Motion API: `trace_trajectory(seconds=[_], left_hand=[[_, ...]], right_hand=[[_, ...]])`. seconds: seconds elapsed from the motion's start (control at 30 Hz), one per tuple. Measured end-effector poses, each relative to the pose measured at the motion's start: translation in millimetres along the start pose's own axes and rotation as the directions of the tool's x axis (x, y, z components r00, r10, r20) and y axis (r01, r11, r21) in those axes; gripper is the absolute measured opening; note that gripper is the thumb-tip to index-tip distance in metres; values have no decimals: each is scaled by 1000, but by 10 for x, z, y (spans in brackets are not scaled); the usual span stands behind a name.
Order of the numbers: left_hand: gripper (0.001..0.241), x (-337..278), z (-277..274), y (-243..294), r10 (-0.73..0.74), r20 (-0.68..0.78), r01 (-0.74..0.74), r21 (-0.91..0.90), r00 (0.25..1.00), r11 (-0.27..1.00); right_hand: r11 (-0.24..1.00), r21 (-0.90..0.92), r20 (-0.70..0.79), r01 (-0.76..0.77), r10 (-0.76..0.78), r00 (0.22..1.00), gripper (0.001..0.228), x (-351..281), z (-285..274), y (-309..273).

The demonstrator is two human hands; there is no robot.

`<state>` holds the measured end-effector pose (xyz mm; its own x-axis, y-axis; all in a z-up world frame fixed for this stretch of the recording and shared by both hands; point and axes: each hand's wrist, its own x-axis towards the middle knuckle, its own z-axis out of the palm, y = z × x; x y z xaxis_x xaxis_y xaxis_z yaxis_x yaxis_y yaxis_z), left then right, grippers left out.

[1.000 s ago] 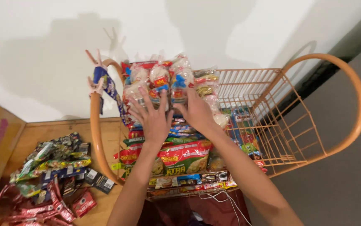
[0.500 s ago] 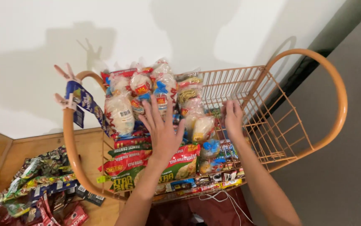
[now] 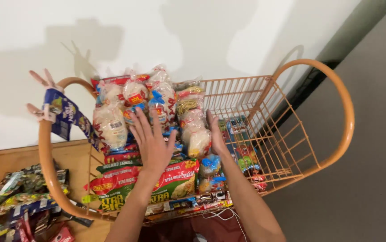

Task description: Organizing and restocking various snack bags and coffee packets into a wire cart from cardboard boxes.

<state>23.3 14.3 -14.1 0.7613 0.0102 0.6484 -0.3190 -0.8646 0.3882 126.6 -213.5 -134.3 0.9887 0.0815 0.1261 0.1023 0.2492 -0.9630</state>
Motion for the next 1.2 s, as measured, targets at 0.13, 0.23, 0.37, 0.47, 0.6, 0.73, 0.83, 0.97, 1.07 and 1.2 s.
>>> trace_trajectory(seconds=[0.13, 0.23, 0.37, 0.47, 0.6, 0.73, 0.83, 0.97, 1.07, 1.2], left_hand=[[84, -5, 90, -28, -23, 52, 18, 103, 998, 995], [82, -20, 133, -67, -42, 107, 28, 132, 993, 991], [83, -11, 168, -97, -13, 82, 2, 133, 997, 991], [81, 0, 168, -85, -11, 88, -2, 145, 996, 989], [73, -29, 190, -127, -25, 92, 3, 230, 995, 973], [72, -24, 224, -150, -46, 131, -8, 381, 990, 925], [72, -17, 213, -120, -44, 56, 25, 303, 997, 953], [66, -18, 70, -73, -27, 34, 21, 177, 999, 984], [64, -54, -26, -22, -25, -5, 25, 71, 1000, 997], [66, -138, -239, 202, -177, 7, 173, -269, 984, 948]], right_hand=[[998, 3, 47, 66, -66, 997, 97, -53, 216, -112], [999, -39, 5, 17, -17, 1000, 97, -141, 309, -251], [1000, -27, 29, 12, -11, 1000, 97, -99, 310, -244], [992, -122, 35, 18, -14, 999, 98, -71, 296, -228], [982, -188, 68, 5, 8, 998, 99, 9, 163, -121], [999, -28, 87, -20, 22, 996, 100, -29, 127, -176], [998, 64, 56, -14, 10, 998, 98, -30, 55, -249], [997, -70, -4, -37, 37, 999, 96, -30, -129, -395], [995, -86, -33, 50, -53, 998, 93, -72, -333, -546], [978, -86, -19, 191, -193, 981, 87, -331, -179, -1127]])
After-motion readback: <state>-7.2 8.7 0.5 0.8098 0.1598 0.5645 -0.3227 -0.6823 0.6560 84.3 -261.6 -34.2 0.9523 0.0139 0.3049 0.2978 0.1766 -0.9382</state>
